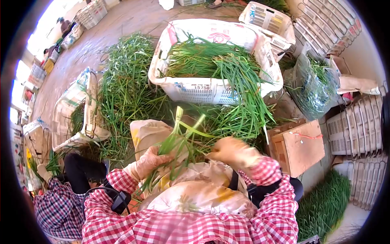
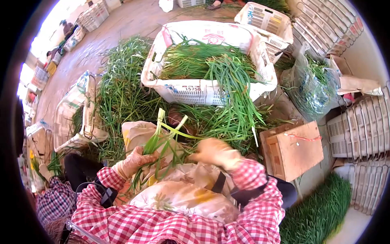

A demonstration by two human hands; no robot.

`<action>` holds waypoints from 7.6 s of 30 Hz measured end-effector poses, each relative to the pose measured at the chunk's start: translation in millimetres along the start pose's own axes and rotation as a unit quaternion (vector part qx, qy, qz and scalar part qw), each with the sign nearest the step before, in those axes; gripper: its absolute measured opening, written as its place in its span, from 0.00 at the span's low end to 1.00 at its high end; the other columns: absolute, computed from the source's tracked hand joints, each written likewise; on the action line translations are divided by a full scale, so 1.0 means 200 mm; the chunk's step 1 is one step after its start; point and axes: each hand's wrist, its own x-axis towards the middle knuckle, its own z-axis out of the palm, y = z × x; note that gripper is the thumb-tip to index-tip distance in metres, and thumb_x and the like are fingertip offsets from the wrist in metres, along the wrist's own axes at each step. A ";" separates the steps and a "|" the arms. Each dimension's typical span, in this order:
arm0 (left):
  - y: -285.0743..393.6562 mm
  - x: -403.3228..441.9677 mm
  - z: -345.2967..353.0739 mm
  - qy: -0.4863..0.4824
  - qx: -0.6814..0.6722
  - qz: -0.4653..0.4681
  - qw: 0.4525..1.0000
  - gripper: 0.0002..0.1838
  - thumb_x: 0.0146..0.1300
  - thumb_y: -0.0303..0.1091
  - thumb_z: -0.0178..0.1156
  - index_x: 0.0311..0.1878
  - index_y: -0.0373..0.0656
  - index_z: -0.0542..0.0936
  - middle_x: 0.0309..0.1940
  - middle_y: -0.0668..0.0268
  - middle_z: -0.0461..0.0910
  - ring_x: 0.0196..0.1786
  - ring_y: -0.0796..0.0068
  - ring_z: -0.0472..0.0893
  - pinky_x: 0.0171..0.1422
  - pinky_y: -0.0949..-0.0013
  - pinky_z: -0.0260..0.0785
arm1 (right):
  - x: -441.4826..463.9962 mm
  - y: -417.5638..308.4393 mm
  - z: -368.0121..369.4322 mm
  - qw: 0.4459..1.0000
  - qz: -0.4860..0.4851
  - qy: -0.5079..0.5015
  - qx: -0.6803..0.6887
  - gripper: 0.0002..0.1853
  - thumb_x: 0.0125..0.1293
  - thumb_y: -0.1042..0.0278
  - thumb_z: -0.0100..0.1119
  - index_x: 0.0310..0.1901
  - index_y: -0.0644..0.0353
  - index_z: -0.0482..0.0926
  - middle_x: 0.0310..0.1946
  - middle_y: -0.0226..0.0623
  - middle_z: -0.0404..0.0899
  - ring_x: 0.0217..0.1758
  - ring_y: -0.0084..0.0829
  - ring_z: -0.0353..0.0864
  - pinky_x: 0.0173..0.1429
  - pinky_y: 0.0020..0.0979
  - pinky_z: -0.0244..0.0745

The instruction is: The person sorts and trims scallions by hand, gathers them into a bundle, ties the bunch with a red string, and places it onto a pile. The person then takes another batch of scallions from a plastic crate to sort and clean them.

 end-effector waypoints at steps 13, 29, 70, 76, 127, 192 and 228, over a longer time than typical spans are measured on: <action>0.03 -0.05 0.03 -0.078 0.035 -0.021 0.996 0.24 0.62 0.30 0.59 0.62 0.40 0.70 0.48 0.73 0.76 0.46 0.86 0.72 0.51 0.78 0.65 | 0.16 -0.03 0.04 0.878 -0.294 0.286 0.246 0.14 0.60 0.69 0.63 0.48 0.57 0.80 0.36 0.35 0.82 0.32 0.30 0.79 0.36 0.29 0.74; -0.04 0.09 0.00 -0.106 0.033 -0.064 0.992 0.19 0.60 0.30 0.62 0.55 0.39 0.75 0.43 0.72 0.79 0.43 0.86 0.75 0.45 0.78 0.67 | 0.10 -0.08 0.11 0.844 -0.171 0.193 0.471 0.26 0.62 0.63 0.61 0.60 0.60 0.66 0.36 0.38 0.81 0.30 0.24 0.81 0.33 0.27 0.77; -0.05 0.19 -0.12 -0.114 -0.037 -0.111 0.987 0.13 0.56 0.31 0.64 0.43 0.35 0.79 0.17 0.69 0.76 0.10 0.84 0.65 0.15 0.79 0.55 | 0.17 0.47 0.25 0.935 -0.046 0.168 0.309 0.40 0.64 0.42 0.53 0.66 0.67 0.58 0.43 0.47 0.79 0.49 0.36 0.77 0.49 0.33 0.74; 0.01 0.31 -0.04 -0.156 0.070 -0.024 0.985 0.20 0.62 0.43 0.60 0.52 0.39 0.77 0.22 0.71 0.78 0.17 0.86 0.71 0.23 0.82 0.64 | 0.10 0.15 0.09 0.704 -0.058 0.283 0.649 0.12 0.68 0.64 0.54 0.48 0.57 0.80 0.34 0.27 0.83 0.22 0.12 0.70 0.25 0.13 0.61; 0.35 0.48 0.75 -0.344 0.140 0.217 0.903 0.18 0.64 0.40 0.59 0.50 0.35 0.74 0.40 0.61 0.78 0.38 0.74 0.79 0.53 0.68 0.71 | -0.60 0.16 -0.22 0.708 -0.231 0.385 0.545 0.10 0.65 0.68 0.57 0.43 0.64 0.81 0.36 0.31 0.82 0.24 0.17 0.72 0.29 0.18 0.71; 0.70 1.82 0.46 -0.158 -0.131 0.103 0.973 0.35 0.68 0.47 0.46 0.72 0.39 0.49 0.73 0.64 0.50 0.73 0.73 0.51 0.77 0.66 0.39 | 0.70 0.85 -0.70 0.899 0.161 0.375 0.156 0.54 0.45 0.43 0.68 0.63 0.80 0.55 0.50 0.62 0.74 0.55 0.48 0.76 0.58 0.36 0.71; 0.47 0.32 -0.03 -0.176 0.005 0.052 0.983 0.34 0.45 0.22 0.65 0.61 0.40 0.69 0.48 0.64 0.78 0.50 0.69 0.77 0.55 0.67 0.71 | -0.43 0.04 -0.45 0.807 0.009 0.590 0.003 0.32 0.52 0.45 0.68 0.53 0.60 0.76 0.16 0.32 0.75 0.16 0.22 0.74 0.22 0.27 0.71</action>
